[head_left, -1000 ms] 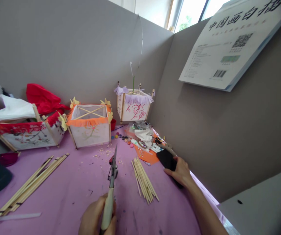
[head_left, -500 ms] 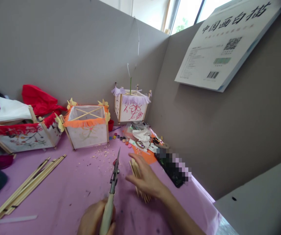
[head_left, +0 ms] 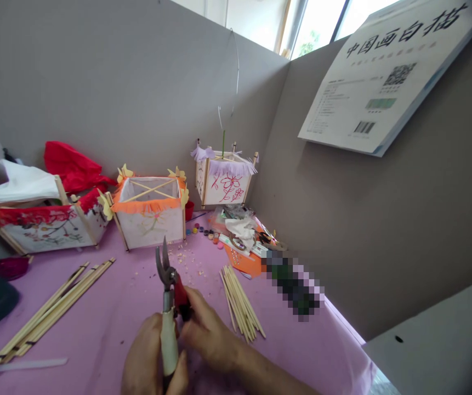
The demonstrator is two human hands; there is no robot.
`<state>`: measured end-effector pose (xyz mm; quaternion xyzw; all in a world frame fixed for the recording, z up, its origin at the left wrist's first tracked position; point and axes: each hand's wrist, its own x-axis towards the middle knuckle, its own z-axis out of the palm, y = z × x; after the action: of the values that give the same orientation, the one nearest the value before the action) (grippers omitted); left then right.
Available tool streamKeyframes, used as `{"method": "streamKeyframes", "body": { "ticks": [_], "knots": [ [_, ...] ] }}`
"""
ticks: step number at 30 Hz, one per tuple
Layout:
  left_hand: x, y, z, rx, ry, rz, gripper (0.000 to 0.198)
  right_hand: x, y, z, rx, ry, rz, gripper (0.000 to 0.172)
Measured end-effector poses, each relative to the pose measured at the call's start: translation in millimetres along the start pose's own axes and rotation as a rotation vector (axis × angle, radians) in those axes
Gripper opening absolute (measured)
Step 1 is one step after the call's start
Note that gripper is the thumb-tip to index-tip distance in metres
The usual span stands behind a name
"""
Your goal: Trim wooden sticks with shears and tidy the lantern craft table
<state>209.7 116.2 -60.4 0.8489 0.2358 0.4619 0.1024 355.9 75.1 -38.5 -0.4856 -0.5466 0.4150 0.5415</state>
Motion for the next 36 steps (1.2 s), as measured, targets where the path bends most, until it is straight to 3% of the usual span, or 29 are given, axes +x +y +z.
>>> {"method": "streamKeyframes", "body": {
  "ticks": [4, 8, 11, 14, 17, 21, 23, 26, 30, 36],
  "knots": [
    [11.6, 4.7, -2.0, -0.04, -0.004, 0.052, 0.024, -1.5, -2.4, 11.6, 0.11, -0.073, 0.116, 0.089],
    [18.0, 10.2, -0.1, 0.032, 0.078, 0.161, 0.014, 0.1, -6.2, 19.4, 0.22, -0.098, 0.156, 0.079],
    [19.6, 11.0, 1.2, -0.002, 0.068, 0.07, 0.013, 2.1, -15.8, 13.7, 0.052, 0.015, 0.189, 0.068],
    [17.0, 8.3, 3.3, 0.001, 0.03, -0.014, 0.029, 8.0, -26.4, -11.6, -0.26, 0.143, 0.166, 0.071],
    [11.7, 3.8, 7.4, 0.058, 0.032, 0.035, 0.042, 20.1, -29.8, -54.7, -0.61, 0.247, 0.177, 0.075],
    [8.2, -0.4, 14.0, 0.1, 0.059, 0.061, 0.036, 44.8, -22.4, -114.6, -1.26, 0.338, 0.324, 0.077],
    [8.8, -1.5, 16.3, 0.113, 0.073, 0.07, 0.032, 61.8, -17.4, -137.6, -1.441, 0.388, 0.406, 0.071],
    [10.2, -4.4, 17.8, 0.127, 0.078, 0.093, 0.028, 94.6, -11.6, -163.6, -1.515, 0.413, 0.487, 0.071],
    [9.9, -12.7, 18.4, 0.147, 0.07, 0.123, 0.026, 144.2, -4.4, -188.7, -1.53, 0.374, 0.485, 0.083],
    [12.2, -19.8, 20.4, 0.137, 0.036, 0.125, 0.026, 187.6, 18.3, -203.3, -1.499, 0.207, 0.471, 0.084]
  ]
}}
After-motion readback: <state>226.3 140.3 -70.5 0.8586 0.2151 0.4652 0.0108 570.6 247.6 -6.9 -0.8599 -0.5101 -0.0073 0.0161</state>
